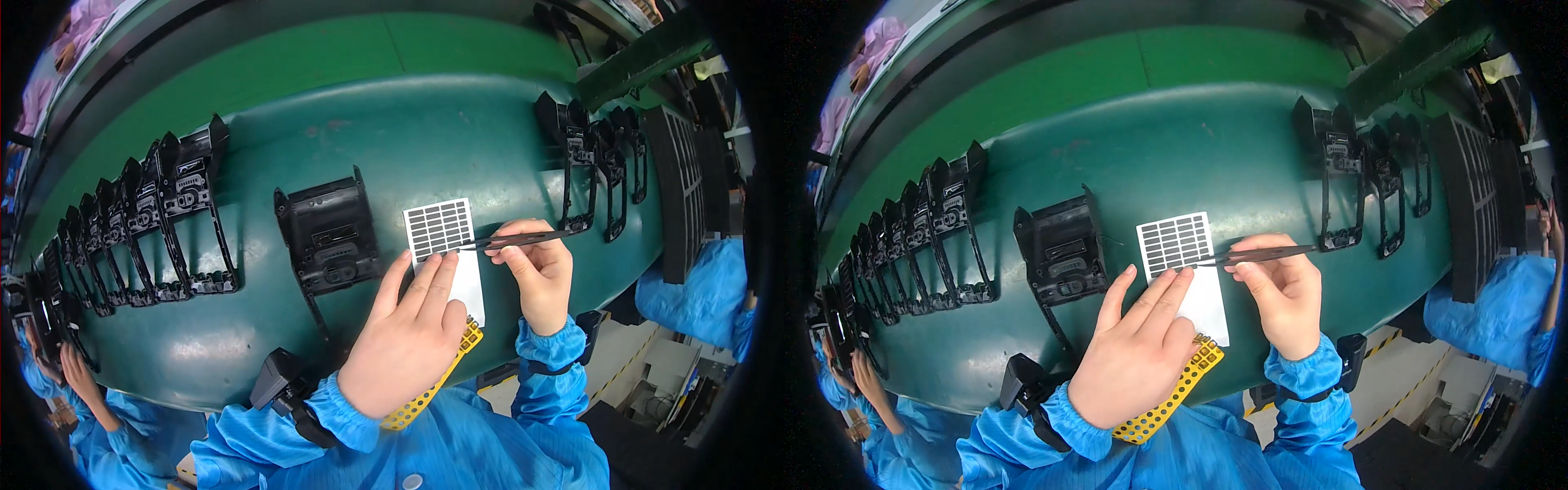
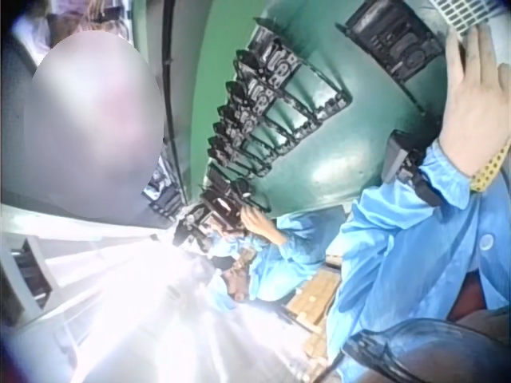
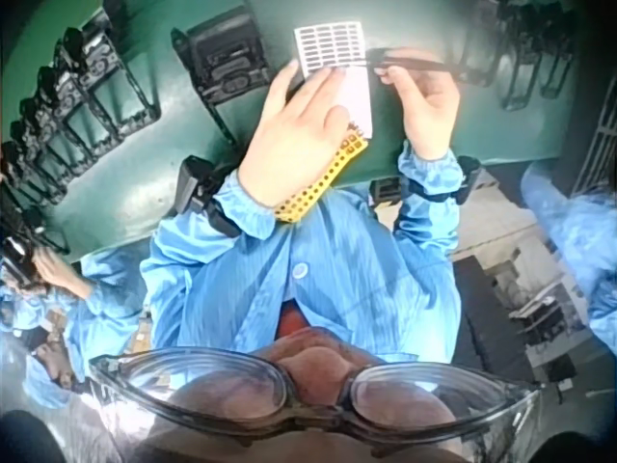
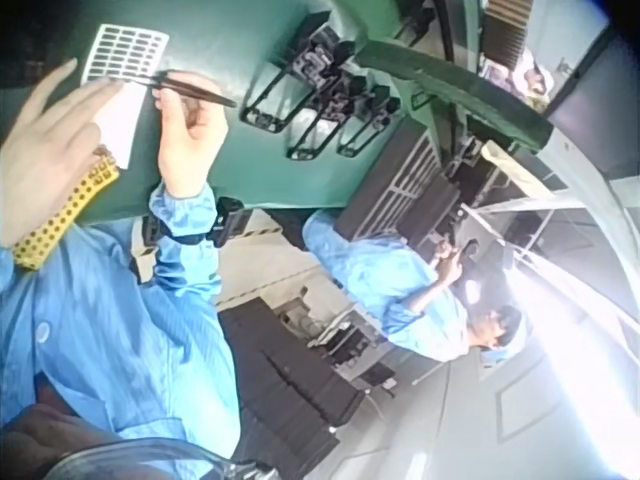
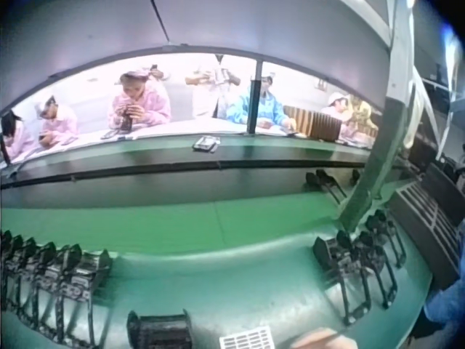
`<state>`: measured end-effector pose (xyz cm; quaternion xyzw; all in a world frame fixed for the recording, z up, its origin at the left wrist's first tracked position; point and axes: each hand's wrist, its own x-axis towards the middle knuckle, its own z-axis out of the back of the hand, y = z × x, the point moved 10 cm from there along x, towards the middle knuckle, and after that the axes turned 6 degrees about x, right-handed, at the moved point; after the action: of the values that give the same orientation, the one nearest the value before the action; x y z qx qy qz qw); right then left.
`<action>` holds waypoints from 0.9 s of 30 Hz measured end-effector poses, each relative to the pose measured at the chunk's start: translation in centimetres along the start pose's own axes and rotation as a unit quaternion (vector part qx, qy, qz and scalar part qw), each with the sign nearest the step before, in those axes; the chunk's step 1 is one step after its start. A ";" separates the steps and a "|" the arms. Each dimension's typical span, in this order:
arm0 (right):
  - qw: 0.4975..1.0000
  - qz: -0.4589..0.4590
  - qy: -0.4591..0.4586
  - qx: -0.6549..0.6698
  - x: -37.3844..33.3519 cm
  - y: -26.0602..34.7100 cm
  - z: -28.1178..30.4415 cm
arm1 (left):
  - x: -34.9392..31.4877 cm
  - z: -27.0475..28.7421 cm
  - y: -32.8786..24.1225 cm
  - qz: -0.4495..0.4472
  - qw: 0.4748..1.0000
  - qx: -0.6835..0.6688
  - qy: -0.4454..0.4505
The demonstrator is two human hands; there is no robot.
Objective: Applying small yellow and white grid stickers/components to black plastic housings using tweezers on a factory assembly line.
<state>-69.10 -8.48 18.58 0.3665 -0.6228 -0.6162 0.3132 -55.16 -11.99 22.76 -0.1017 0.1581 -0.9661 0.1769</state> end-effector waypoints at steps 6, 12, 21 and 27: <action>1.000 0.006 0.001 -0.003 0.0 0.0 -0.2 | 0.1 0.0 0.1 0.004 1.000 -0.001 -0.001; 1.000 0.013 0.007 -0.015 0.0 0.0 -0.2 | 0.0 0.0 0.0 0.003 1.000 0.018 0.009; 1.000 0.008 -0.013 0.012 0.0 -0.1 0.4 | 0.0 0.0 -0.2 -0.002 1.000 0.017 0.001; 1.000 0.012 -0.013 -0.002 -0.1 -0.1 0.3 | 0.1 0.0 -0.2 -0.003 1.000 0.007 0.003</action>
<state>-69.27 -8.23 18.45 0.3504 -0.6295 -0.6187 0.3132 -55.34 -11.88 22.81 -0.0979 0.1514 -0.9681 0.1739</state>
